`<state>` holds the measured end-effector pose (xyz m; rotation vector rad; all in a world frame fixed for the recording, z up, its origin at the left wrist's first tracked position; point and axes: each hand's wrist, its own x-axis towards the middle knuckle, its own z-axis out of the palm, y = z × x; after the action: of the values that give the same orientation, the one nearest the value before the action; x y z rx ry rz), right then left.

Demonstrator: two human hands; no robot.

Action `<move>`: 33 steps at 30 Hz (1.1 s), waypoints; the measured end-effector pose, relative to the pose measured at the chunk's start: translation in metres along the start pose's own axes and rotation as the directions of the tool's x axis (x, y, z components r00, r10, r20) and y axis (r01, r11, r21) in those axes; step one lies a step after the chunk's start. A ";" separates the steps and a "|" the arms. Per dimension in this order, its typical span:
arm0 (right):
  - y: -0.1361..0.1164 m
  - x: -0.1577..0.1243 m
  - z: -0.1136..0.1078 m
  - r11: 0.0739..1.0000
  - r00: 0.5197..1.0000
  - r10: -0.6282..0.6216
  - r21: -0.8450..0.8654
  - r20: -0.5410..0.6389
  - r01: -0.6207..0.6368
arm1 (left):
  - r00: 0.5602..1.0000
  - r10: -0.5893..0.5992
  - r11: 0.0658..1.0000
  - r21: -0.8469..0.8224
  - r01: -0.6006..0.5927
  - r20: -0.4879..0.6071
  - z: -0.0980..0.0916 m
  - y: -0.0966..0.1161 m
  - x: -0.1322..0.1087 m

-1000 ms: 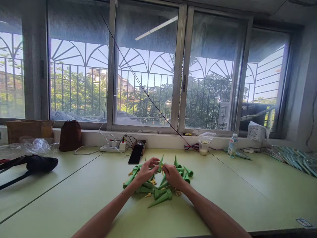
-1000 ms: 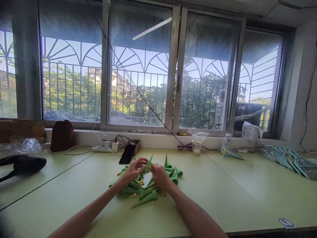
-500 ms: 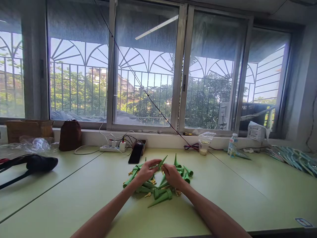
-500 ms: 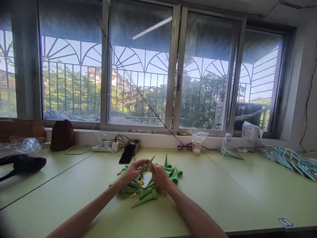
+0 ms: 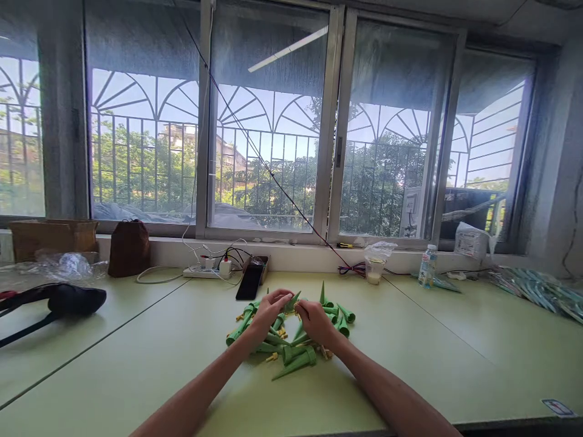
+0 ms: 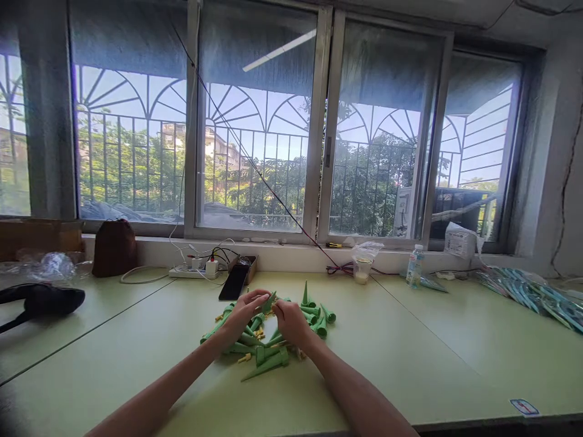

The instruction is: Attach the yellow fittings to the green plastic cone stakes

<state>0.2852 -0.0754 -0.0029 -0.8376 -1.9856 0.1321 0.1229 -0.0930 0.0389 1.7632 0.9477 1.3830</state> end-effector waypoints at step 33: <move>-0.007 0.000 -0.011 0.999 0.999 -0.022 0.044 -0.042 0.024 | 0.982 -0.010 0.999 0.039 0.003 0.190 -0.002 -0.009 -0.002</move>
<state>0.2901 -0.0830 0.0061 -0.7833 -1.9463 0.1439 0.1198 -0.0899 0.0309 1.8811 0.8805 1.1749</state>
